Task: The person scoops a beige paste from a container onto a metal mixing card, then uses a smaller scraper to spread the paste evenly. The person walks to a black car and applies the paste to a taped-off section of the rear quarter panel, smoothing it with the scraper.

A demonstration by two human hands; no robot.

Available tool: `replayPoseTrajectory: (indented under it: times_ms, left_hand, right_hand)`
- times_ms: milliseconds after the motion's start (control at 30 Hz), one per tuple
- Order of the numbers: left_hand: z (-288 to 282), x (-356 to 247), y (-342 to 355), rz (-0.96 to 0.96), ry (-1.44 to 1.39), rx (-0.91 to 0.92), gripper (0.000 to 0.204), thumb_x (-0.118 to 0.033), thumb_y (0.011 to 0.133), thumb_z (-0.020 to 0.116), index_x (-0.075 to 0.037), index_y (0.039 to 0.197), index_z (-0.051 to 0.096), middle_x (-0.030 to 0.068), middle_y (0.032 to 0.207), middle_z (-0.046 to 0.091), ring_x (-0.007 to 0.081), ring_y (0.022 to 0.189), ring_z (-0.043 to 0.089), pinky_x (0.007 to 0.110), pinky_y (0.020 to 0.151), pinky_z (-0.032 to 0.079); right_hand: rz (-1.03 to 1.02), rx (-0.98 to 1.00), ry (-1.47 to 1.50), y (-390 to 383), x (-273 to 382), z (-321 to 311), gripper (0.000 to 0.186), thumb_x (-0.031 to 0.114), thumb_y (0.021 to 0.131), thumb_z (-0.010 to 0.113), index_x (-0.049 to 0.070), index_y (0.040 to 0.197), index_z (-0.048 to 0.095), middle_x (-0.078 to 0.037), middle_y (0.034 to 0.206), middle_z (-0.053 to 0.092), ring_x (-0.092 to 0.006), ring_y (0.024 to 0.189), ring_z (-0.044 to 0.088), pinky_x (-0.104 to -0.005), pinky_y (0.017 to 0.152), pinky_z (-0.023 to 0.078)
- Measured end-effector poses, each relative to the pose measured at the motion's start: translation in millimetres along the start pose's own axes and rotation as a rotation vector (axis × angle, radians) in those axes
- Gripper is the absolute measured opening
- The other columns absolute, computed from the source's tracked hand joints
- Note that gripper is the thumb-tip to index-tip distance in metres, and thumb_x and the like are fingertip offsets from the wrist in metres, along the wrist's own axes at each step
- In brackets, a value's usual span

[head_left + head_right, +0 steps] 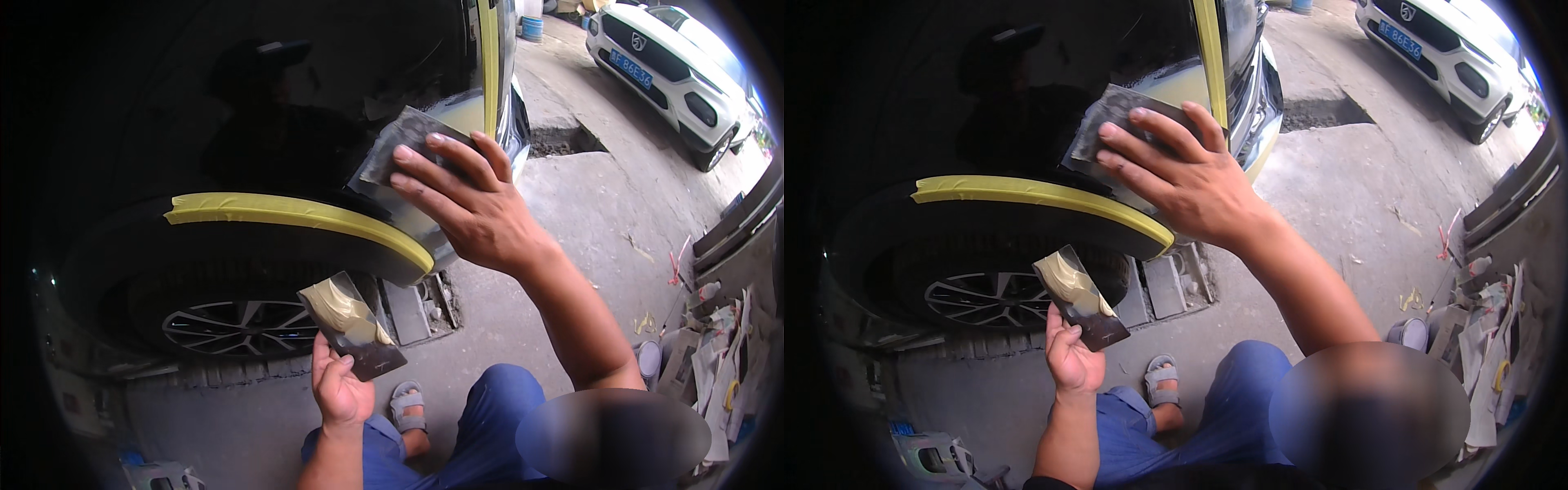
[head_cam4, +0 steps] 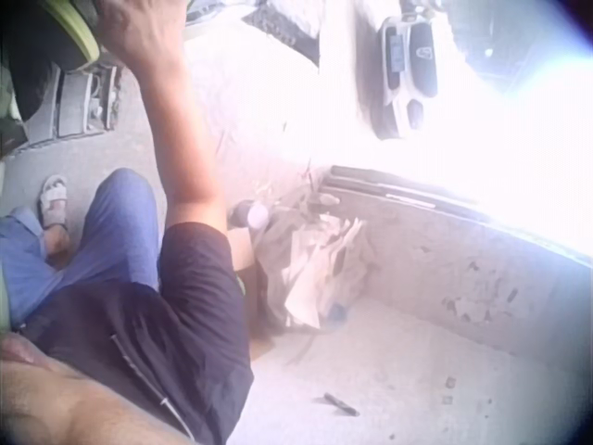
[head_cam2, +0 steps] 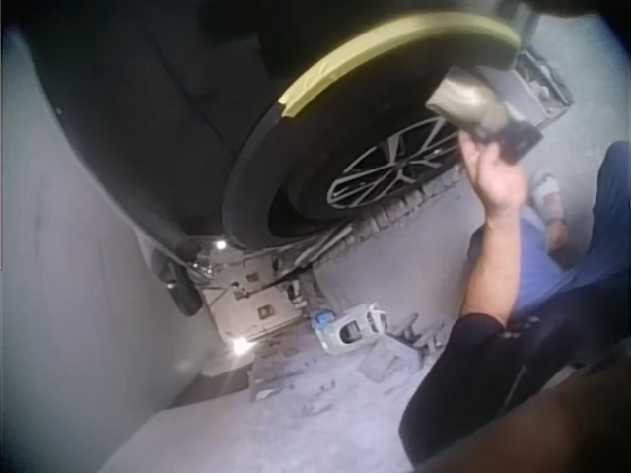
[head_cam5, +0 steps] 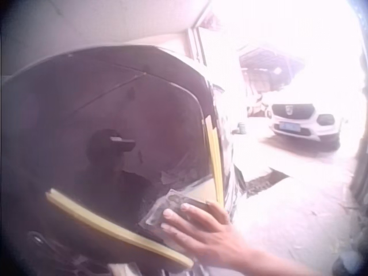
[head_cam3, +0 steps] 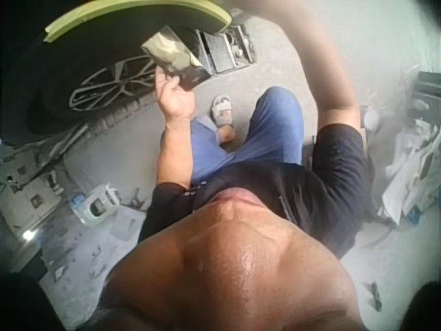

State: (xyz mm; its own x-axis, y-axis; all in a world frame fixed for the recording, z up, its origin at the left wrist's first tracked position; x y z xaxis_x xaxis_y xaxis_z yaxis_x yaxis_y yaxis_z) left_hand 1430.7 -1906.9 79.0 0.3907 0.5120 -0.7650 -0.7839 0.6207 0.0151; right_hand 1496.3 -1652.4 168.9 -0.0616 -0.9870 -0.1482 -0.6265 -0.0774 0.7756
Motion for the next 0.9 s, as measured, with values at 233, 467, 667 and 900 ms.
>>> replayPoseTrajectory:
  times_ms: [233, 467, 667, 900]
  left_hand:
    - [-0.2, 0.8, -2.4, -0.023, 0.015, -0.016, 0.06, -0.001, 0.074, 0.044, 0.001, 0.134, 0.04, 0.0162, 0.127, 0.053, 0.0285, 0.119, 0.052, 0.043, 0.105, 0.041]
    - [-2.3, 2.7, -2.7, -0.023, 0.018, -0.011, 0.061, -0.001, 0.074, 0.045, 0.001, 0.135, 0.04, 0.0169, 0.129, 0.052, 0.0291, 0.12, 0.052, 0.043, 0.105, 0.041]
    - [-1.7, 4.9, -3.0, -0.015, 0.036, 0.0, 0.06, -0.001, 0.075, 0.045, 0.002, 0.135, 0.04, 0.0171, 0.129, 0.052, 0.0293, 0.12, 0.052, 0.043, 0.106, 0.04]
    - [1.9, 6.7, -2.3, -0.017, 0.058, 0.016, 0.062, -0.002, 0.075, 0.045, 0.002, 0.136, 0.038, 0.0174, 0.131, 0.051, 0.0294, 0.121, 0.051, 0.043, 0.106, 0.04]
  right_hand:
    - [0.082, 0.05, 0.04, -48.8, -6.9, 23.3, 0.052, 0.005, 0.082, 0.056, 0.022, 0.131, 0.055, 0.006, 0.142, 0.048, -0.018, 0.134, 0.038, -0.0435, 0.116, 0.014]
    - [0.166, 0.044, 0.096, -89.8, -13.7, 49.0, 0.052, 0.001, 0.079, 0.058, 0.019, 0.128, 0.056, 0.004, 0.14, 0.05, -0.0188, 0.133, 0.039, -0.0426, 0.116, 0.018]
    - [0.282, 0.03, 0.191, -125.4, -12.8, 67.9, 0.051, -0.001, 0.078, 0.059, 0.017, 0.126, 0.057, 0.001, 0.139, 0.051, -0.0207, 0.13, 0.042, -0.0424, 0.112, 0.025]
    - [0.59, -0.165, 0.621, -133.8, 16.2, 52.5, 0.061, 0.003, 0.078, 0.059, 0.004, 0.138, 0.044, -0.014, 0.141, 0.046, -0.0348, 0.128, 0.041, -0.0407, 0.109, 0.031]
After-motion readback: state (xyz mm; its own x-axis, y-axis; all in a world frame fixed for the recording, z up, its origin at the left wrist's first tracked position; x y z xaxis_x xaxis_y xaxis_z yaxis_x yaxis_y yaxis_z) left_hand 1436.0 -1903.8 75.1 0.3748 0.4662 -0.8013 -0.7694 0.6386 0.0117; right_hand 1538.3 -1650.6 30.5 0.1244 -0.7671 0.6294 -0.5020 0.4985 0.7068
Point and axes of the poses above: each hand's wrist, its own y-axis towards the middle knuckle, its own z-axis out of the palm, x = y × z, the point moved 2 cm from there along y, towards the middle knuckle
